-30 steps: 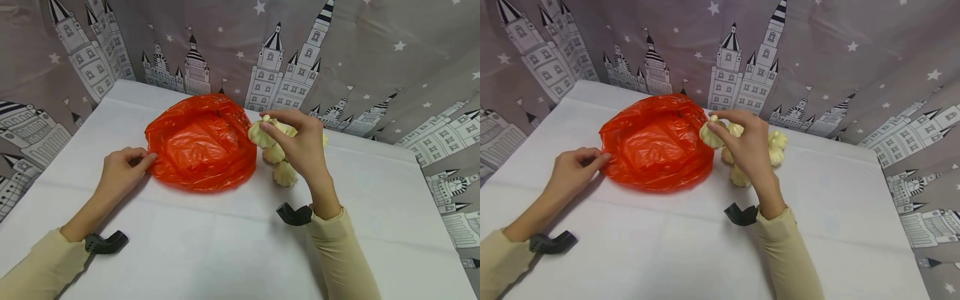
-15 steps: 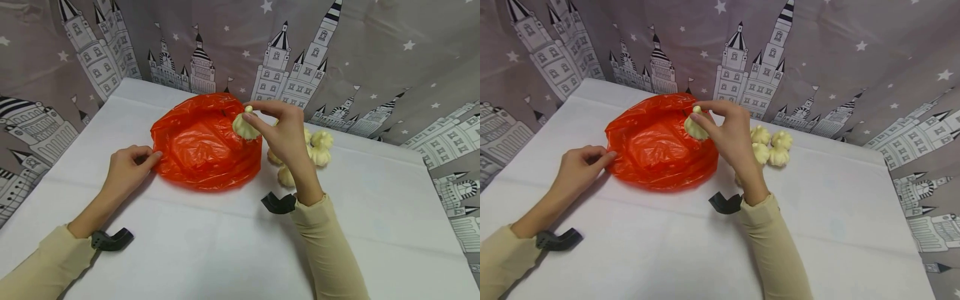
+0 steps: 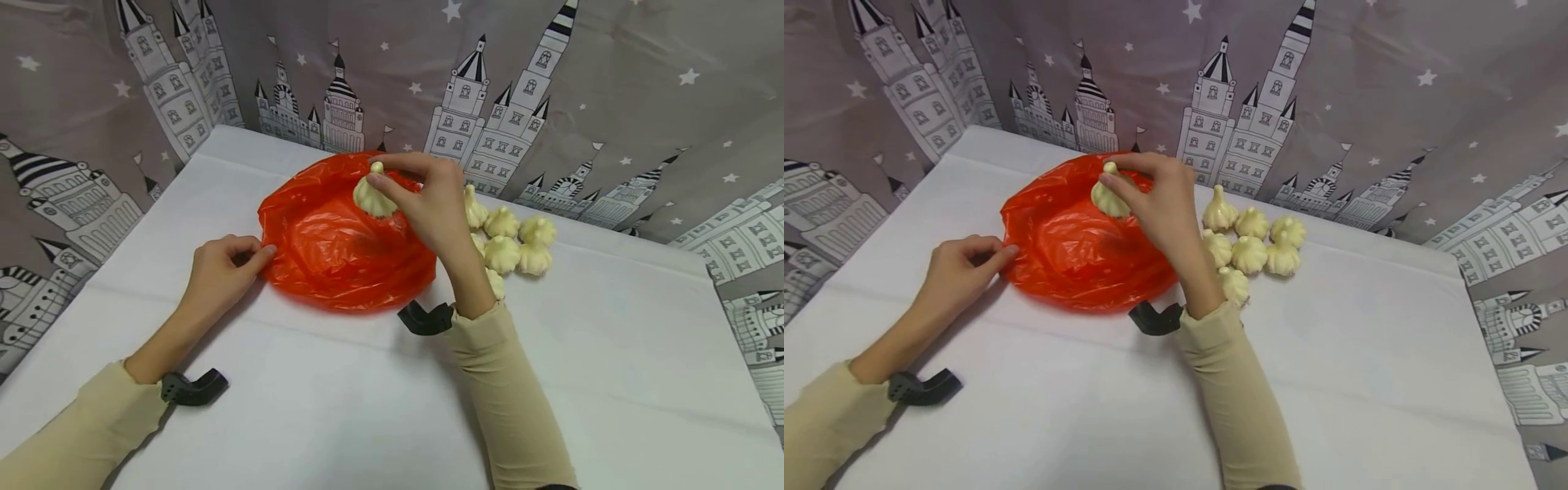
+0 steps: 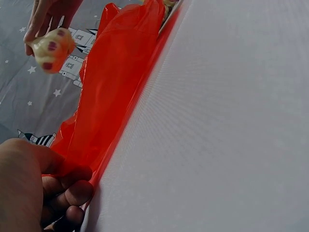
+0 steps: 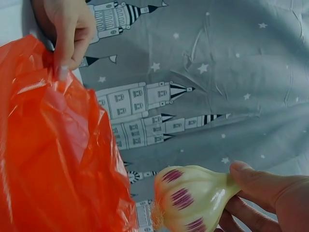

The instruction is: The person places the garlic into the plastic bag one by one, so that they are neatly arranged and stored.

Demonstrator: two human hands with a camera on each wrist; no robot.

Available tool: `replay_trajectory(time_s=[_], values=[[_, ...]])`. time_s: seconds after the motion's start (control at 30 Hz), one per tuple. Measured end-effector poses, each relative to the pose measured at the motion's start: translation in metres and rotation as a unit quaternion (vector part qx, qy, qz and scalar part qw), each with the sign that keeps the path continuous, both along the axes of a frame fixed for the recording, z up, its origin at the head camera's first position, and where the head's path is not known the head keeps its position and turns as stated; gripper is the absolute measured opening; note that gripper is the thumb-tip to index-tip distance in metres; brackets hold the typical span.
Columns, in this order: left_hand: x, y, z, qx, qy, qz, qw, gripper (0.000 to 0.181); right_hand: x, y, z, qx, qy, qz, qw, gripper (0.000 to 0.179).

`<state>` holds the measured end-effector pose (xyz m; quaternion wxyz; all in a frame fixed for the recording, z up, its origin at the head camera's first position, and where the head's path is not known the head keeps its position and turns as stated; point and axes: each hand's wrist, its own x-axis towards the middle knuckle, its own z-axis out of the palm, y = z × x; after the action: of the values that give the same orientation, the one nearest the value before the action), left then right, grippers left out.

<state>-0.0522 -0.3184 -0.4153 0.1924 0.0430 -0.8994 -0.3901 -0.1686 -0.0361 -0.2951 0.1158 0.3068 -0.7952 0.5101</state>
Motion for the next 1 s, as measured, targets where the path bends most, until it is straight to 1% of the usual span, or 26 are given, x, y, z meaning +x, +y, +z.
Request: replay_trajectory(time_s=[0.23,0.4,0.5,0.67,0.8,1.0], values=[[0.001,0.000,0.001,0.001,-0.004,0.000,1.0000,0.022,-0.002,-0.024,0.001,-0.012,-0.020,0.016,0.9996,0.022],[0.001,0.000,0.001,0.005,-0.005,-0.002,1.0000,0.022,-0.002,-0.040,0.001,-0.008,-0.028,0.027,0.9992,0.022],[0.001,-0.001,0.001,0.008,-0.009,0.000,0.9999,0.022,-0.003,-0.051,-0.001,-0.002,-0.027,0.035,0.9990,0.023],[0.000,0.002,0.000,0.010,-0.018,-0.003,0.9998,0.023,-0.006,-0.064,-0.011,0.027,-0.036,0.039,0.9982,0.024],[0.000,0.001,0.001,0.008,-0.016,-0.004,0.9998,0.023,-0.008,-0.074,-0.022,0.057,-0.050,0.047,0.9960,0.025],[0.000,0.000,0.002,0.006,-0.014,-0.003,0.9999,0.023,-0.009,-0.082,-0.033,0.070,-0.068,0.052,0.9939,0.027]])
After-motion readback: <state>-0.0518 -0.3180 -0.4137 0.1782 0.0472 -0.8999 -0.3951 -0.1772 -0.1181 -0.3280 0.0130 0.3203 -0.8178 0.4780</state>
